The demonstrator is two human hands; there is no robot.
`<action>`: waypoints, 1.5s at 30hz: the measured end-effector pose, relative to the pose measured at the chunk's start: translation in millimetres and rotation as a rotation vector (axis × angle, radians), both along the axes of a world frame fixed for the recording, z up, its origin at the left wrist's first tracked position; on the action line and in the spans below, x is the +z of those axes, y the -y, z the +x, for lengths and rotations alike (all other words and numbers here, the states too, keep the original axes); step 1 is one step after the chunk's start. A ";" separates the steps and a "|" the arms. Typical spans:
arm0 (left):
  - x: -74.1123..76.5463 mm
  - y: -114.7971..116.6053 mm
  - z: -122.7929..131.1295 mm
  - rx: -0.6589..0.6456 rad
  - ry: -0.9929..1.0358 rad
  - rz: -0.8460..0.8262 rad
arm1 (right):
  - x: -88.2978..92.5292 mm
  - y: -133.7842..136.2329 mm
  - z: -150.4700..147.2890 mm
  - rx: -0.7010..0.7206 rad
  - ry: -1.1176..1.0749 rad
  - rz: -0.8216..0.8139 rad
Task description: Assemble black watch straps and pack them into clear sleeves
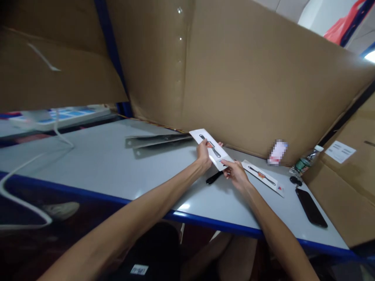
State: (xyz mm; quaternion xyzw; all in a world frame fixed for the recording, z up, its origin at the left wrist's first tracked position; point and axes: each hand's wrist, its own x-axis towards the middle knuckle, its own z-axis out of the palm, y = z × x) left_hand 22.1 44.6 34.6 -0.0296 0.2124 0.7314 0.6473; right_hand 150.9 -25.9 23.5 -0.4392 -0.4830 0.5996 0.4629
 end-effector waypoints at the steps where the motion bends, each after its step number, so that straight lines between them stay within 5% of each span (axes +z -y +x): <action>1: 1.6 -0.1 -1.3 0.021 -0.026 0.000 | 0.8 1.0 -0.5 0.008 0.010 -0.004; 10: 14.6 3.9 -9.4 0.119 -0.111 0.058 | 1.5 4.0 -4.4 0.000 0.039 -0.046; 23: 14.1 5.8 -10.0 0.146 -0.138 -0.010 | 2.3 2.6 -2.1 0.022 0.195 -0.067; 45: 21.0 4.1 -21.0 0.119 -0.110 -0.004 | 6.8 4.7 -2.4 0.082 0.030 0.037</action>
